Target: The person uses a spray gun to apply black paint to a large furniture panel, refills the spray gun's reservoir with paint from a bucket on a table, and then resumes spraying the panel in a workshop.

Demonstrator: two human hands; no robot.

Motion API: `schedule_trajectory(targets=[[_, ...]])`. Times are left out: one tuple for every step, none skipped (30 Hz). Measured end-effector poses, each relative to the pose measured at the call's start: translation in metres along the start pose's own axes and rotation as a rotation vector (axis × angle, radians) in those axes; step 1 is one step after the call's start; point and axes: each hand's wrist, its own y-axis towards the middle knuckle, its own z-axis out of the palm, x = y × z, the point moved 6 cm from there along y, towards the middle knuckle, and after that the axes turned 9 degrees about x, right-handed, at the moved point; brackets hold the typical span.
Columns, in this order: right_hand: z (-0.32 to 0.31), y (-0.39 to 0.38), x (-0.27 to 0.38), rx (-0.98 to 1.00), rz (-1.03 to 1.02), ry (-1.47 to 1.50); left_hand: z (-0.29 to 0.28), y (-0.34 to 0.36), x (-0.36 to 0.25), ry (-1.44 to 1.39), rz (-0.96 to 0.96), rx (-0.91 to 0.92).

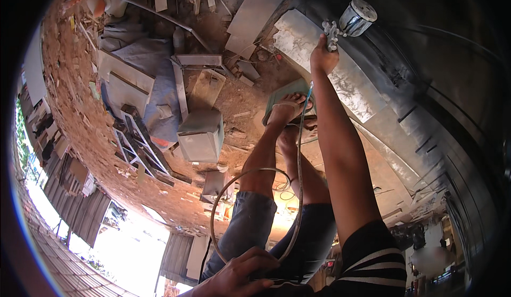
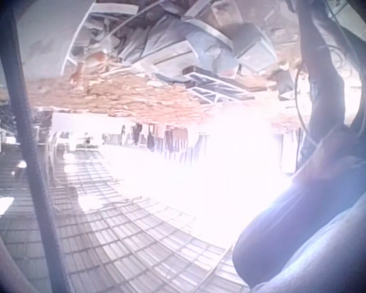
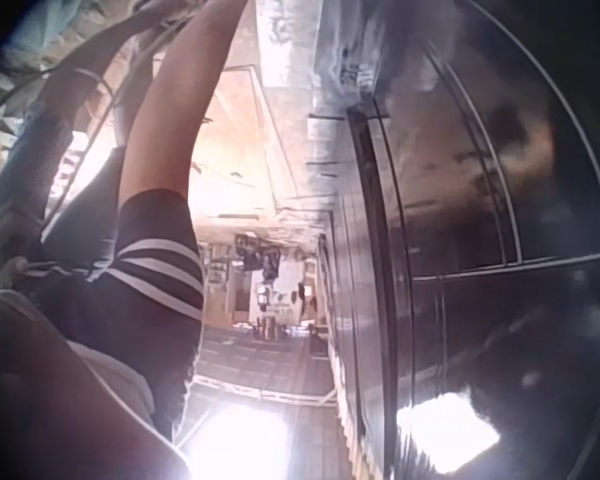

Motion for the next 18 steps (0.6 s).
schedule_trajectory(targets=[[-0.006,-0.001,0.006,-0.010,-0.030,0.024,0.002,0.000,-0.005,0.010,0.019,-0.006],[-0.013,-0.002,0.014,-0.022,-0.061,0.049,0.005,0.000,-0.010,0.020,0.038,-0.004],[-0.022,-0.005,0.025,-0.031,-0.093,0.074,0.008,-0.004,-0.015,0.021,0.049,0.004],[-0.032,-0.010,0.035,-0.033,-0.121,0.125,0.013,-0.008,-0.022,0.021,0.066,0.015],[-0.043,-0.017,0.047,-0.036,-0.149,0.177,0.017,-0.012,-0.027,-0.001,0.068,0.066],[-0.057,-0.027,0.063,-0.037,-0.179,0.228,0.020,-0.018,-0.033,-0.024,0.068,0.113],[-0.070,-0.034,0.077,-0.052,-0.209,0.295,0.024,-0.023,-0.039,-0.047,0.073,0.167],[-0.084,-0.043,0.093,-0.036,-0.229,0.313,0.027,-0.029,-0.048,-0.025,0.087,0.187],[-0.101,-0.054,0.111,-0.015,-0.208,0.361,0.031,-0.035,-0.059,-0.002,0.104,0.204],[-0.118,-0.065,0.128,0.006,-0.189,0.411,0.036,-0.042,-0.071,0.025,0.124,0.220],[-0.139,-0.076,0.149,-0.013,-0.216,0.435,0.040,-0.050,-0.081,0.029,0.124,0.237],[-0.166,-0.082,0.171,-0.044,-0.250,0.458,0.046,-0.057,-0.095,0.038,0.132,0.263],[-0.190,-0.089,0.190,-0.051,-0.235,0.444,0.052,-0.065,-0.108,0.048,0.137,0.282],[-0.210,-0.093,0.205,-0.073,-0.281,0.453,0.058,-0.073,-0.124,0.069,0.168,0.298],[-0.237,-0.100,0.229,-0.080,-0.284,0.478,0.064,-0.082,-0.141,0.091,0.204,0.315],[-0.259,-0.110,0.251,-0.078,-0.286,0.505,0.071,-0.093,-0.156,0.111,0.236,0.323],[-0.280,-0.115,0.270,-0.076,-0.320,0.519,0.077,-0.104,-0.170,0.137,0.259,0.338],[-0.299,-0.121,0.287,-0.040,-0.303,0.529,0.083,-0.115,-0.183,0.164,0.281,0.355]])
